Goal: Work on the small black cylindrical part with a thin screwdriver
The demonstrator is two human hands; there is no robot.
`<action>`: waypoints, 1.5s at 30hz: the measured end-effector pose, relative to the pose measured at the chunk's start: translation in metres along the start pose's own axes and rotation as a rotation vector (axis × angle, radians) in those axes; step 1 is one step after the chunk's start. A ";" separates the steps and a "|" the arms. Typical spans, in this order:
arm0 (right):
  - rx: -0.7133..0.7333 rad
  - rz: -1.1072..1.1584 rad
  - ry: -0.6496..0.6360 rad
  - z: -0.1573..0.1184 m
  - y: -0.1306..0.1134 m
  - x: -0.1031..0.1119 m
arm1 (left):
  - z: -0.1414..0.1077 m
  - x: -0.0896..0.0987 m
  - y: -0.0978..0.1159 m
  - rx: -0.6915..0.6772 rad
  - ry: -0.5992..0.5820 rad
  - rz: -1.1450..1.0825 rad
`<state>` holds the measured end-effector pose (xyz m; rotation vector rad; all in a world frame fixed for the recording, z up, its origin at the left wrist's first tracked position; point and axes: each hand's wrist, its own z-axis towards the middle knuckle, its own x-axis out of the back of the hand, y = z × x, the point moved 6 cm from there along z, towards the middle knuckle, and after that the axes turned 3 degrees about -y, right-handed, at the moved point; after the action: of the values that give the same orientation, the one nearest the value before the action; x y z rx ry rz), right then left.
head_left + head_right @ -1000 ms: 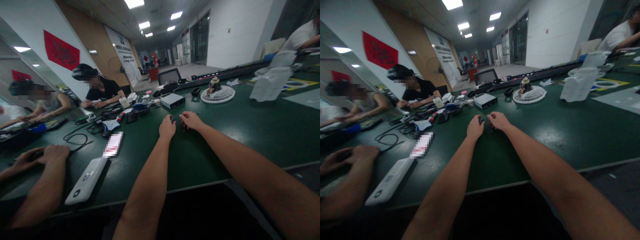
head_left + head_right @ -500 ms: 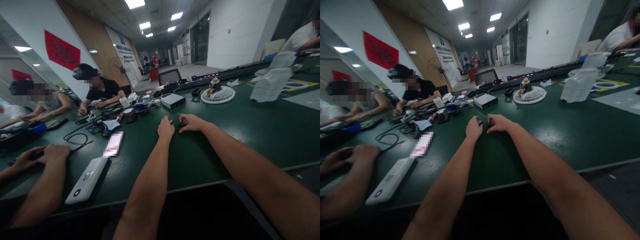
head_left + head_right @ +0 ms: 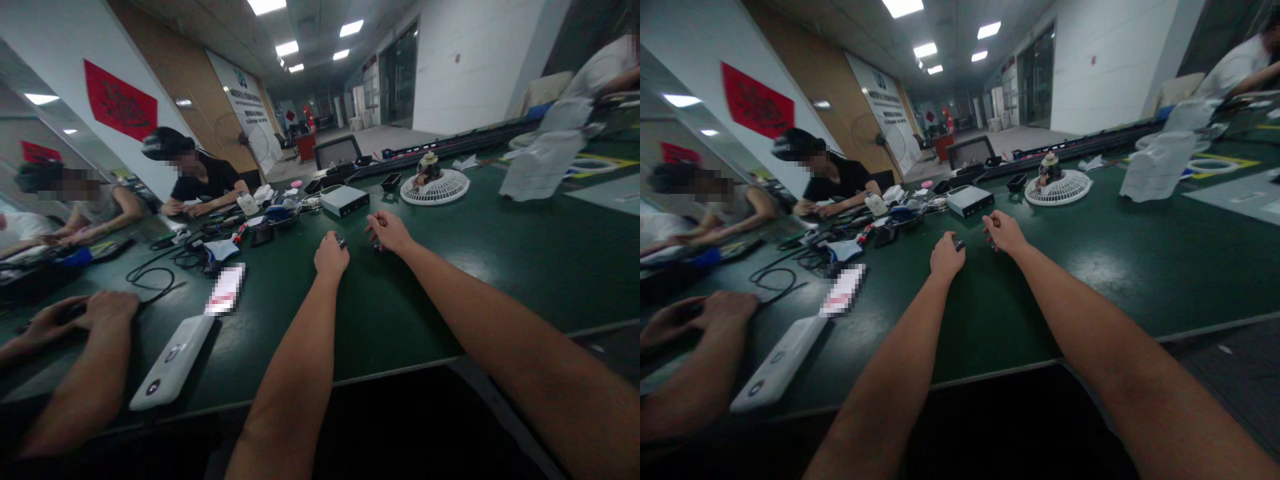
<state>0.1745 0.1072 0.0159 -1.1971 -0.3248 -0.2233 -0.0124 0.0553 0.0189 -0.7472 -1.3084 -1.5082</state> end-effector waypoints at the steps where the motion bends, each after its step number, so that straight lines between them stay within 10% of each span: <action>1: -0.049 0.065 -0.058 0.001 0.005 -0.007 | 0.000 0.000 0.000 0.001 0.002 0.003; 10: -0.074 0.244 -0.099 0.013 0.035 -0.024 | 0.002 -0.002 0.001 -0.065 0.028 -0.053; 20: -0.049 -0.183 0.021 0.010 0.031 -0.003 | 0.006 -0.003 0.012 -0.319 0.097 -0.145; 32: 0.145 0.492 -0.112 0.010 0.013 -0.026 | 0.003 0.001 0.012 -0.308 0.086 -0.154; 45: 0.090 0.229 -0.101 0.009 0.019 -0.028 | 0.004 -0.001 0.018 -0.480 0.075 -0.125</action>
<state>0.1542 0.1224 -0.0081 -1.1478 -0.2798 0.0504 0.0045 0.0604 0.0258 -0.9100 -0.9570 -1.9649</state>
